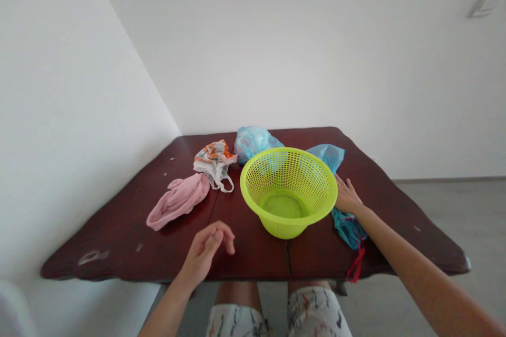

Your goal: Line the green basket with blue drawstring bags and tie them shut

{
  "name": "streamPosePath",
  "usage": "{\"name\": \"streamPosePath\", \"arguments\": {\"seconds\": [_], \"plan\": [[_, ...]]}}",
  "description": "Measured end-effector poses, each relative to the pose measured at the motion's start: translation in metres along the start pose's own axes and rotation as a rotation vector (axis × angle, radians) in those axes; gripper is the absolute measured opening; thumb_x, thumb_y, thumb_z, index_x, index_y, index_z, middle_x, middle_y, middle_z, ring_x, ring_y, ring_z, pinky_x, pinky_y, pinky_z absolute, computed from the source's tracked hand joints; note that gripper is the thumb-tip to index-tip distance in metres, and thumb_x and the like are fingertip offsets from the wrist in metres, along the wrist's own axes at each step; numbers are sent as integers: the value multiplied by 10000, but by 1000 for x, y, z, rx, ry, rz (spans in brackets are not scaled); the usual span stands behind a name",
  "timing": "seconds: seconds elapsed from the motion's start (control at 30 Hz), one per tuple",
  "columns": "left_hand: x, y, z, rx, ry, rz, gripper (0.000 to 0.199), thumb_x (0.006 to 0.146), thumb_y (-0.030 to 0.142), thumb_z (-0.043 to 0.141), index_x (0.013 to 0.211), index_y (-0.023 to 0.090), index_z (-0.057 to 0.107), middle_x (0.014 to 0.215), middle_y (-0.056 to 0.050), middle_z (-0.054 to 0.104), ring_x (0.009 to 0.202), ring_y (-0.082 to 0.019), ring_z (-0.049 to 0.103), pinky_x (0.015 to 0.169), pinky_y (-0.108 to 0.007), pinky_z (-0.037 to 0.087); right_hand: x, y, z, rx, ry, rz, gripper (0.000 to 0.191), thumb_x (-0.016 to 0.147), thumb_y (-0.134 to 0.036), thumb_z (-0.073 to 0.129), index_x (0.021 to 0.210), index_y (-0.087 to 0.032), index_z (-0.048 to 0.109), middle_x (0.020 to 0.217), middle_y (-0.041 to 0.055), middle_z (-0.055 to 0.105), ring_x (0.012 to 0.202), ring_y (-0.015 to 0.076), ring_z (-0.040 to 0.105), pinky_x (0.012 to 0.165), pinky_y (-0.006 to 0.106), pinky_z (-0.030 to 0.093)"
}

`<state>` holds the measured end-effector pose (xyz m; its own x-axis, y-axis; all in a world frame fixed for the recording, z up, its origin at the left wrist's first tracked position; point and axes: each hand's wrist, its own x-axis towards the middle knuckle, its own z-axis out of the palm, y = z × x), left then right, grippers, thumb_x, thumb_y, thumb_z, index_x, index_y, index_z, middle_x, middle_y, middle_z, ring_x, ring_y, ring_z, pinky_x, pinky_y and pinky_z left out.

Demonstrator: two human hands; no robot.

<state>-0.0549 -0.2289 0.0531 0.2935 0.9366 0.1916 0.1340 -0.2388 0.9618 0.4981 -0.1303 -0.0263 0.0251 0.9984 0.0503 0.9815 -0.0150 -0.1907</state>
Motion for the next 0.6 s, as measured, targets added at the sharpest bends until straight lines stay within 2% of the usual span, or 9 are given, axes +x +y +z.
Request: {"name": "streamPosePath", "arguments": {"seconds": [0.1, 0.17, 0.23, 0.27, 0.33, 0.4, 0.47, 0.53, 0.6], "plan": [[85, 17, -25, 231, 83, 130, 553, 1147, 743, 659, 1010, 222, 783, 964, -91, 841, 923, -265, 804, 917, -405, 658, 13, 2, -1, -4, -3, 23, 802, 1211, -581, 389, 1943, -253, 390, 2006, 144, 355, 1892, 419, 264, 1526, 742, 140], [146, 27, -37, 461, 114, 217, 509, 1076, 715, 752, 1258, 241, 787, 1278, -130, 855, 1183, -330, 824, 1038, -499, 691, 15, 3, 1, -4, -5, 31, 799, 1209, -582, 400, 1948, -278, 377, 2014, 126, 341, 1898, 400, 248, 1530, 723, 144], [203, 36, -40, 732, 86, 352, 762, 964, 673, 885, 1556, 227, 708, 1691, -218, 683, 1599, -429, 648, 1305, -633, 578, 15, 4, 2, -1, -5, 37, 791, 1209, -578, 407, 1951, -305, 370, 2028, 101, 310, 1905, 380, 232, 1534, 703, 146], [227, 39, -37, 838, 69, 398, 869, 957, 632, 903, 1669, 209, 641, 1827, -252, 550, 1727, -461, 524, 1405, -677, 474, 15, 5, 3, 2, -5, 41, 787, 1209, -577, 407, 1950, -312, 372, 2033, 92, 298, 1907, 372, 227, 1536, 695, 145], [267, 44, -23, 995, 17, 420, 997, 970, 561, 912, 1814, 204, 518, 1978, -281, 298, 1836, -505, 348, 1473, -712, 354, 15, 5, 4, 7, -3, 51, 783, 1210, -587, 402, 1944, -314, 388, 2036, 82, 290, 1907, 361, 227, 1538, 681, 146], [293, 44, -1, 1081, -42, 349, 952, 1023, 506, 874, 1855, 249, 489, 2037, -263, 148, 1880, -560, 195, 1466, -801, 276, 16, 5, 4, 13, 0, 60, 784, 1210, -608, 399, 1935, -311, 410, 2033, 79, 295, 1906, 354, 233, 1540, 665, 145], [308, 40, 19, 1092, -77, 270, 809, 1066, 441, 831, 1812, 287, 561, 2049, -231, 152, 1888, -589, 108, 1439, -869, 218, 17, 5, 5, 18, 4, 64, 783, 1208, -613, 407, 1931, -312, 420, 2030, 80, 302, 1904, 347, 242, 1540, 657, 148], [312, 33, 33, 1055, -84, 237, 645, 1086, 379, 799, 1705, 256, 666, 2021, -235, 262, 1876, -570, 178, 1436, -818, 261, 17, 5, 5, 21, 10, 64, 776, 1207, -596, 421, 1930, -314, 421, 2031, 83, 302, 1902, 340, 249, 1538, 658, 150], [310, 27, 38, 1002, -60, 230, 461, 1094, 338, 772, 1529, 187, 756, 1926, -262, 432, 1796, -499, 400, 1392, -650, 415, 17, 5, 4, 23, 17, 61, 768, 1207, -576, 428, 1926, -309, 426, 2030, 89, 307, 1899, 339, 257, 1534, 664, 155]]}}
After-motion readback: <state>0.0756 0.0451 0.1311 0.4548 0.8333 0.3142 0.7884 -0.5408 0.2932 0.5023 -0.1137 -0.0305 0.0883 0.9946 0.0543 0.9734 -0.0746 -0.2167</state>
